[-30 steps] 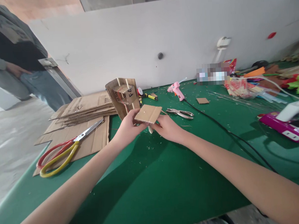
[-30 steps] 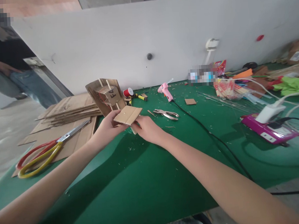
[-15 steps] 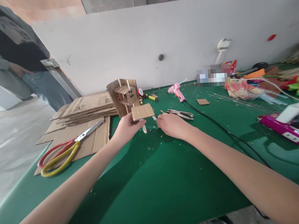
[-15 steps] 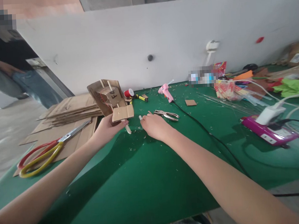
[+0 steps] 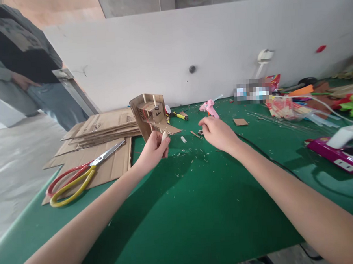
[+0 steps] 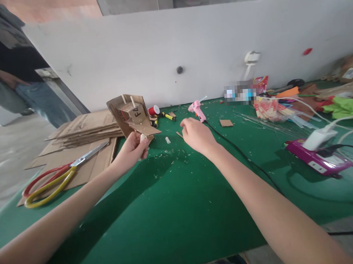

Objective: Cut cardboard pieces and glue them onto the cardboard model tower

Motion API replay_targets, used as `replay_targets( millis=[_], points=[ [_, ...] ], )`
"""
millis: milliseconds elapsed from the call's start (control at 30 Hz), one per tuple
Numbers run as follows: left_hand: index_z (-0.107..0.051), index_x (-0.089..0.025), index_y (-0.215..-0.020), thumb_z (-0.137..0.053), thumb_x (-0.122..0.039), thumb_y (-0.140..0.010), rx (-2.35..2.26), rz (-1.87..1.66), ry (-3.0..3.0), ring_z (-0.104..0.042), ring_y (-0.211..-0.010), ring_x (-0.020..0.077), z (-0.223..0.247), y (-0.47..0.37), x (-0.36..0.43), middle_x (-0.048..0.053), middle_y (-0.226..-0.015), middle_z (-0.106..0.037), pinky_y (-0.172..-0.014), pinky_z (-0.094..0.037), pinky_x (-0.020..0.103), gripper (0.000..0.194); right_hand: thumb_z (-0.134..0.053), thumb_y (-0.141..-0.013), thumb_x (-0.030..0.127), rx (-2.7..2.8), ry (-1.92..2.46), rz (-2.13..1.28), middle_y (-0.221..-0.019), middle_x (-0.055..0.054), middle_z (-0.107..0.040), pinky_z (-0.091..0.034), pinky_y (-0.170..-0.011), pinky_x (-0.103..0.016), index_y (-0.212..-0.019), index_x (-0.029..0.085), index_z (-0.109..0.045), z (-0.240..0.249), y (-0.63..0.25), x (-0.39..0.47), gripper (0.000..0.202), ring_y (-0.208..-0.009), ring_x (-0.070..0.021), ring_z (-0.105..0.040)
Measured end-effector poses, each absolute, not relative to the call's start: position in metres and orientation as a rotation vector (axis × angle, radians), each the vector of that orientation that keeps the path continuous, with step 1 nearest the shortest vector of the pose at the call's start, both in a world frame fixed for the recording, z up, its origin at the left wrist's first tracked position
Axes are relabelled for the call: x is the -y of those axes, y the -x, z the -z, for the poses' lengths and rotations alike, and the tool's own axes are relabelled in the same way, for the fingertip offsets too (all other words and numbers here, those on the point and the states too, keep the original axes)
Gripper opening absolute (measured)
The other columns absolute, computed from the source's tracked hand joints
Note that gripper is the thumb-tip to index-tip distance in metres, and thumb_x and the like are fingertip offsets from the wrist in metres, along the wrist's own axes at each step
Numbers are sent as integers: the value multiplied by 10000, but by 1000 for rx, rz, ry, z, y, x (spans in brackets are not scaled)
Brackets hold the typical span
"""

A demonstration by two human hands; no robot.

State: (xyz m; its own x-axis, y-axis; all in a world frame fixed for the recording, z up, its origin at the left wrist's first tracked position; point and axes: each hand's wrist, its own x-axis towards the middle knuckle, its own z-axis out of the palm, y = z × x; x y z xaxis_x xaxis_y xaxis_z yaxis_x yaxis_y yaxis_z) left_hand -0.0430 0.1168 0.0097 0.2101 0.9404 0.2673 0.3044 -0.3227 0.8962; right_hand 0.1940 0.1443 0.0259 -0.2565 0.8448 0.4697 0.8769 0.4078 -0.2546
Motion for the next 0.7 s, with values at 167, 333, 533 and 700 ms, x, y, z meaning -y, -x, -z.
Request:
replay_targets(
  millis=[167,333,533,700],
  points=[
    [-388,-207,-881,-419,-404,-937,-1135,-1104,-1790,-414,-509,82,3,42,-118,-61,-637,-409,-475,-355,209,208,-425,-928,222,2464,1688,370,-871,-138,-657,-442,-600,-321,-849,122,-696,-17,-181,-136,299,-874,-278,-600],
    [-481,-181,-843,-365,-403,-949,-1172,-1057,-1958,-442,-610,115,4,46,-116,-20,-679,-434,-588,-400,242,272,-464,-924,244,2527,1698,356,-899,-130,-666,-439,-580,-299,-870,140,-702,-15,-173,-135,265,-886,-260,-605],
    [-530,-169,-846,-329,-442,-931,-1133,-972,-2114,-519,-811,189,6,54,-115,38,-806,-560,-773,-439,304,350,-474,-935,334,2403,1727,406,-914,-114,-654,-408,-538,-282,-943,140,-641,-14,-166,-134,255,-859,-249,-602],
    [-588,-150,-889,-291,-503,-928,-1075,-947,-2119,-537,-852,222,10,58,-115,69,-846,-598,-819,-452,342,463,-435,-916,125,2498,1663,464,-944,-133,-646,-414,-627,-293,-885,134,-625,-8,-159,-139,192,-937,-254,-564]
  ],
)
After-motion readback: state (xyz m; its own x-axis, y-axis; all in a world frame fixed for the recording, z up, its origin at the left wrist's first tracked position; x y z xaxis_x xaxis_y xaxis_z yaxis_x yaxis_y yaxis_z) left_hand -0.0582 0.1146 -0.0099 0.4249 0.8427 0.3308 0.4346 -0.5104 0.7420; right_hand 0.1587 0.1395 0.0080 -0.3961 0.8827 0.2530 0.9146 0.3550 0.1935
